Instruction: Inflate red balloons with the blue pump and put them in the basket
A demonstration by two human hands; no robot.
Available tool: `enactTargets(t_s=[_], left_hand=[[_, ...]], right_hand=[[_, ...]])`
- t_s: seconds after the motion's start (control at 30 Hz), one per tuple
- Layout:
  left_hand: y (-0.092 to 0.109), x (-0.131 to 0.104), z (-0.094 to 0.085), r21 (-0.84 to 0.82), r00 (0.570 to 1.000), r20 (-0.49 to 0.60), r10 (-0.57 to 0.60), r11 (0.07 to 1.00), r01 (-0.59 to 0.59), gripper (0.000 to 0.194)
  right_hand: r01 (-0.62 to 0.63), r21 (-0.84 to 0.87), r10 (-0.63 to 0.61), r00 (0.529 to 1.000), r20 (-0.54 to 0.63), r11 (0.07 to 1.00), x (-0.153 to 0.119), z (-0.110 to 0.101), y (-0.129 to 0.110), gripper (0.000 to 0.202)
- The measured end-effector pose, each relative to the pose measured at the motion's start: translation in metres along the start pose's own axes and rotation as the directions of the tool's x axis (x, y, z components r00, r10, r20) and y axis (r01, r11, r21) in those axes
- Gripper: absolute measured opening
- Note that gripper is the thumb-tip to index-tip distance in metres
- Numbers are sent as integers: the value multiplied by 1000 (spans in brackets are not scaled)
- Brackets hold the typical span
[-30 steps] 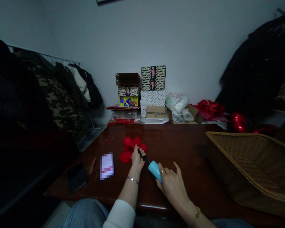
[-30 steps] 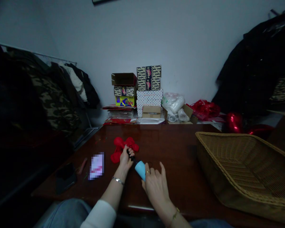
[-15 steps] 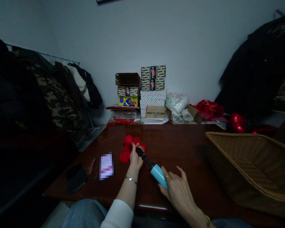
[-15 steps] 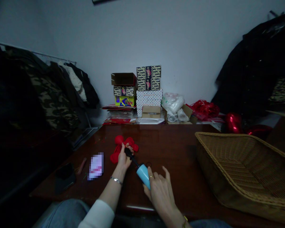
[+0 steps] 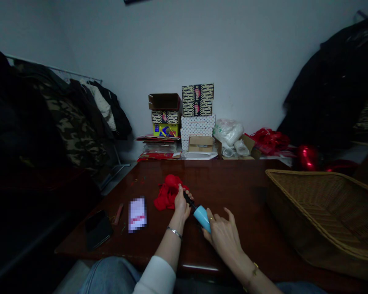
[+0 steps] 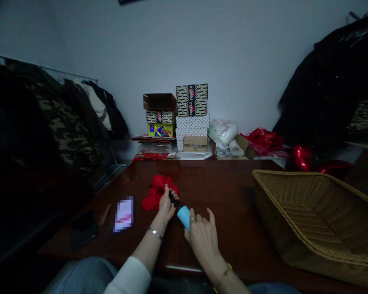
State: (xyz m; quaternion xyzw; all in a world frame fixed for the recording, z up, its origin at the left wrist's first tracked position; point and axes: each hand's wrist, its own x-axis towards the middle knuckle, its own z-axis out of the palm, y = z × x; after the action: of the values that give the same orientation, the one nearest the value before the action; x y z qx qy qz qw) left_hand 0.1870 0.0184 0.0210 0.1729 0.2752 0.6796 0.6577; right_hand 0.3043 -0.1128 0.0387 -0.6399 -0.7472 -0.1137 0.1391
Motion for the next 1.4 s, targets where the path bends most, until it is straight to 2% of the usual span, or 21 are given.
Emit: enactTargets(t_s=[0.23,0.37,0.53,0.73,0.93,1.17,1.4], left_hand=[[-10,2,1,35,999,-48,-17,999,19,32],[-11,9,2,36,992,-128,2,999,3,30],[-11,14,2,14,985,-170,11,1000,-9,28],[-1,25,-1,-2,994,-108,13,1000,-14,26],[10,35,0,-31,992,-123,22,999,-26,26],[10,34,4,-77,995,-95,4,997,-11,27],[13,37,-2,-69,993,-115,18,997,-26,28]], right_hand=[[-9,-27,8,1000,-14,1000,6,3,2,50],[19,-38,-21,999,-49,999,2,2,5,47],[33,-60,-36,999,-38,998,-7,-7,11,45],[31,-57,-32,999,-18,998,-24,-17,23,47],[29,-35,-30,999,-40,999,-35,-19,33,48],[29,-31,-30,999,-46,999,-31,-18,33,47],[53,-54,-55,998,-26,997,-23,-15,28,44]])
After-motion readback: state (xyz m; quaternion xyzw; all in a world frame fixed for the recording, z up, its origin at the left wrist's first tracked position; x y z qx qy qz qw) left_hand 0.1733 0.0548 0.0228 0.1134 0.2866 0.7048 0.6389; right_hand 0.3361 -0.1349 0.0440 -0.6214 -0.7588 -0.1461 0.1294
